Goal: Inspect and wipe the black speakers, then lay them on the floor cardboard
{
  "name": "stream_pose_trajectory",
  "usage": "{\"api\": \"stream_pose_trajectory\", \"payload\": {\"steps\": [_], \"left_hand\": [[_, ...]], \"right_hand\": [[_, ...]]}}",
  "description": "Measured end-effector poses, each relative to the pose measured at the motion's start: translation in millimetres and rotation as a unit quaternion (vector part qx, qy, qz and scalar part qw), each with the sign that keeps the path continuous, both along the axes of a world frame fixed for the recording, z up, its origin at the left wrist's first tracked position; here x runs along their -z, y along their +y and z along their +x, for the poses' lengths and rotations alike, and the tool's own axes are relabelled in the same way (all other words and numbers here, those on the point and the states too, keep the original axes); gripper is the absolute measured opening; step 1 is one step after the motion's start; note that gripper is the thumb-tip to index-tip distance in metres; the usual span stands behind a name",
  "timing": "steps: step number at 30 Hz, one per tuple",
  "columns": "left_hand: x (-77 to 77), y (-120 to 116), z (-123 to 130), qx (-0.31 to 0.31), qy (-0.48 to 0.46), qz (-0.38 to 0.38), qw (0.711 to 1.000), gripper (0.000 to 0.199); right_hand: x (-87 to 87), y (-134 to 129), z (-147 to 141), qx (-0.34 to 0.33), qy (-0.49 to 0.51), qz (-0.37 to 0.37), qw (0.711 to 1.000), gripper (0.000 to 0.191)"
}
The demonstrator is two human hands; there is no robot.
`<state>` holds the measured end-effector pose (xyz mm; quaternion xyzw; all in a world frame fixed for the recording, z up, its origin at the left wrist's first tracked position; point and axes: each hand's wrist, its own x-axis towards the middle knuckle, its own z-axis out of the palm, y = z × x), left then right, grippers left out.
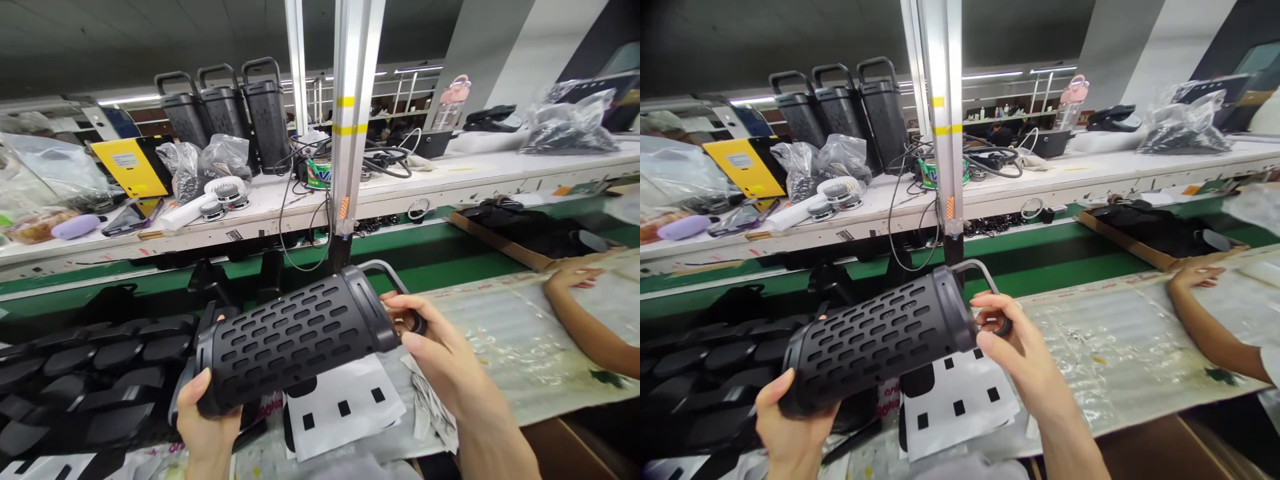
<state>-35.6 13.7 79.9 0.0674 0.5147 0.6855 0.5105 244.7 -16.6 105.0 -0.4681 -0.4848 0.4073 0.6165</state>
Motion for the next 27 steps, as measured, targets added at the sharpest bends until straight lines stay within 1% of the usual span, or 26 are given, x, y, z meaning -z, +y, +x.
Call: {"api": "stream_pose_trajectory", "payload": {"steps": [2,5,8,11,15,18,23,27], "left_hand": [[-0.8,0,0,-0.002,0.001,0.003,1.000,0.054],[-3.0,-2,1,0.007,0.010,0.010,1.000,0.052],[-5.4,-5,4,0.023,0.019,0.018,0.999,0.053],[-6.8,-6,7,0.020,0.004,0.021,1.000,0.048],[-7.3,-6,10,0.010,-0.019,-0.001,1.000,0.037],[-6.4,-7,10,0.010,-0.022,-0.003,1.000,0.032],[-1.2,-7,9,0.017,-0.013,0.013,1.000,0.030],[1.6,-6,8,0.010,0.003,0.017,1.000,0.032]], "right_hand": [[-1.4,0,0,0.000,-0.040,-0.030,0.999,0.033],[-1.2,5,-1,0.003,-0.054,-0.066,0.996,0.031],[2.1,11,0,0.033,-0.070,-0.084,0.994,0.030],[6.6,14,0,0.049,-0.076,-0.090,0.992,0.028],[8.6,15,0,0.040,-0.077,-0.093,0.992,0.025],[8.1,16,0,0.047,-0.082,-0.095,0.991,0.026],[13.4,19,1,0.020,-0.056,-0.106,0.993,0.024],[19.1,21,2,0.008,-0.045,-0.107,0.993,0.025]]}}
